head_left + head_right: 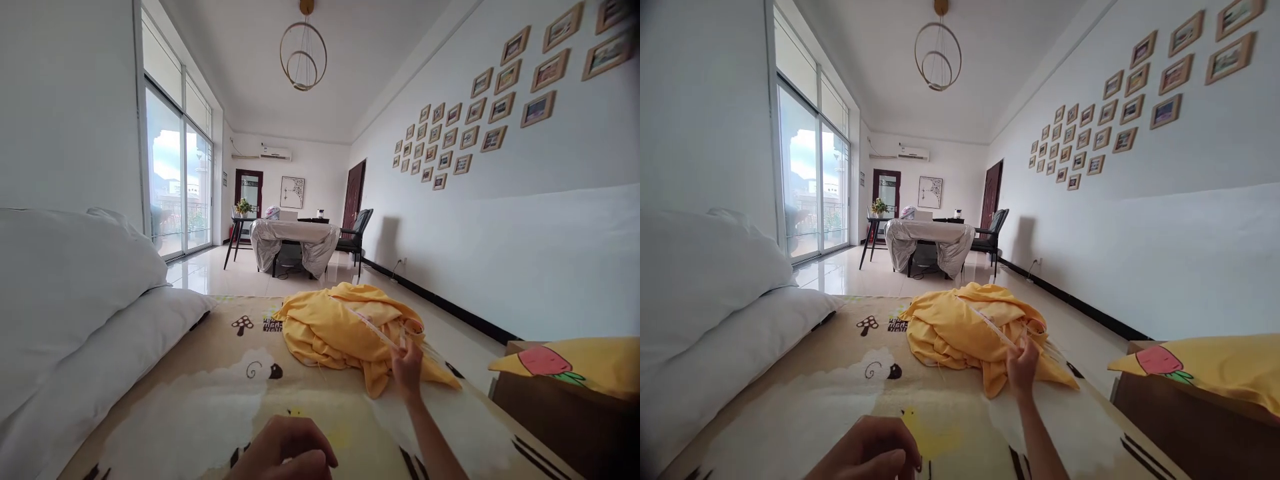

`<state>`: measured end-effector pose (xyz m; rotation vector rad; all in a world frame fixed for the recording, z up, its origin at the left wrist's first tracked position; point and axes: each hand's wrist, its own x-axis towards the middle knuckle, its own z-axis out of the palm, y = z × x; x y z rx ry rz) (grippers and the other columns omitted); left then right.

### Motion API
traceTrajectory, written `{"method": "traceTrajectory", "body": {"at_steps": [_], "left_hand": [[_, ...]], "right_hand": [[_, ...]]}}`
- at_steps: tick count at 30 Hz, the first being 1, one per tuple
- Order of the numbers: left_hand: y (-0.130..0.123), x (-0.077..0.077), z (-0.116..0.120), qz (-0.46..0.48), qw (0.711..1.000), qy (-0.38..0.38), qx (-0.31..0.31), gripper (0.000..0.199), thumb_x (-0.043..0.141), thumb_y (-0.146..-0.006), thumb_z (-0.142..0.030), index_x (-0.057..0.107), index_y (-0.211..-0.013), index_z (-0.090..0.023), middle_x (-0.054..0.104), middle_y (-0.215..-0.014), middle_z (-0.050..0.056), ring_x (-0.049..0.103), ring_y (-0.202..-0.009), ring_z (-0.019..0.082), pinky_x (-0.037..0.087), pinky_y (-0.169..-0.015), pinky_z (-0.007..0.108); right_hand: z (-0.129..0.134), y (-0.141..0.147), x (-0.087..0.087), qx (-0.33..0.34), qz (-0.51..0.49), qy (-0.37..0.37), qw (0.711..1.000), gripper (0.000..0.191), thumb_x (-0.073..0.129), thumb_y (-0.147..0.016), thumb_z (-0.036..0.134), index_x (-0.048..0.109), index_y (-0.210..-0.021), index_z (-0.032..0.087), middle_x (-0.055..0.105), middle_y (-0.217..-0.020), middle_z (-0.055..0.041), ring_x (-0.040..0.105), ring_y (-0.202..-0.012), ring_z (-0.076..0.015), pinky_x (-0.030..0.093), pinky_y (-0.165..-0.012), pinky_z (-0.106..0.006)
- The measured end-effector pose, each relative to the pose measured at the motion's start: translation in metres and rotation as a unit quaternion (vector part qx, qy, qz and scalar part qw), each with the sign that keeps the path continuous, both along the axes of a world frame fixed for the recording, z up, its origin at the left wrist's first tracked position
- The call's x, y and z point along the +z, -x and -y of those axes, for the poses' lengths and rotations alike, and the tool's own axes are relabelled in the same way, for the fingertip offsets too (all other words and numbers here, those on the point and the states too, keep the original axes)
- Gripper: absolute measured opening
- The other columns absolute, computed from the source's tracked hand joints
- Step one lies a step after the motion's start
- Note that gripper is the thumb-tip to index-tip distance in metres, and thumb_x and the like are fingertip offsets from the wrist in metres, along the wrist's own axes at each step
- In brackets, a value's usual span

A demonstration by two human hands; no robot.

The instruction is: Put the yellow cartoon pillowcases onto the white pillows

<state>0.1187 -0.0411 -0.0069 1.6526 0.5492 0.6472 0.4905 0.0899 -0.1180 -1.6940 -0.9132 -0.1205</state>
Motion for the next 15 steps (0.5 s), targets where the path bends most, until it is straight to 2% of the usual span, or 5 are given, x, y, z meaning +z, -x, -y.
{"method": "traceTrajectory", "body": {"at_steps": [3,6,9,12,15], "left_hand": [[-0.005,-0.011,-0.012,0.019,0.999,0.028,-0.012,0.042,0.063,-0.078,-0.052,0.068,-0.088,-0.011,0.071,-0.075,0.008,0.063,-0.071,0.016,0.045,-0.068,0.025],[-0.009,-0.024,-0.021,0.032,0.998,0.055,-0.008,0.040,0.064,-0.078,-0.049,0.066,-0.085,-0.010,0.071,-0.073,0.008,0.063,-0.065,0.015,0.043,-0.063,0.025],[-0.012,-0.034,-0.029,0.032,0.998,0.050,0.005,0.038,0.061,-0.079,-0.048,0.065,-0.083,-0.010,0.071,-0.073,0.008,0.063,-0.063,0.015,0.041,-0.059,0.024],[-0.014,-0.038,-0.034,0.014,0.999,0.046,0.020,0.037,0.060,-0.080,-0.047,0.064,-0.082,-0.010,0.071,-0.072,0.008,0.063,-0.061,0.014,0.038,-0.058,0.023],[-0.015,-0.038,-0.035,0.004,0.999,0.046,0.029,0.038,0.059,-0.079,-0.048,0.063,-0.081,-0.010,0.071,-0.071,0.008,0.064,-0.061,0.015,0.037,-0.058,0.023]], "right_hand": [[0.002,-0.027,0.002,0.025,-0.017,0.004,1.000,0.072,0.045,-0.066,0.041,0.042,-0.132,0.010,0.051,-0.131,-0.0181,0.054,-0.113,-0.0289,0.048,-0.090,-0.039],[-0.002,-0.030,-0.004,0.064,-0.032,0.046,0.996,0.055,0.052,-0.059,0.041,0.061,-0.106,0.014,0.067,-0.099,-0.0134,0.063,-0.091,-0.0283,0.050,-0.081,-0.038],[-0.005,-0.020,-0.002,0.078,-0.032,0.060,0.995,0.037,0.054,-0.055,0.039,0.065,-0.082,0.017,0.068,-0.082,-0.0118,0.063,-0.083,-0.0302,0.048,-0.080,-0.042],[-0.003,-0.008,0.015,0.093,-0.032,0.027,0.995,0.036,0.053,-0.061,0.044,0.064,-0.080,0.016,0.068,-0.084,-0.0141,0.061,-0.084,-0.0300,0.045,-0.081,-0.043],[0.005,0.009,0.038,0.144,-0.026,-0.030,0.989,0.041,0.052,-0.069,0.051,0.064,-0.086,0.015,0.068,-0.089,-0.0133,0.061,-0.083,-0.0260,0.046,-0.080,-0.038]]}}
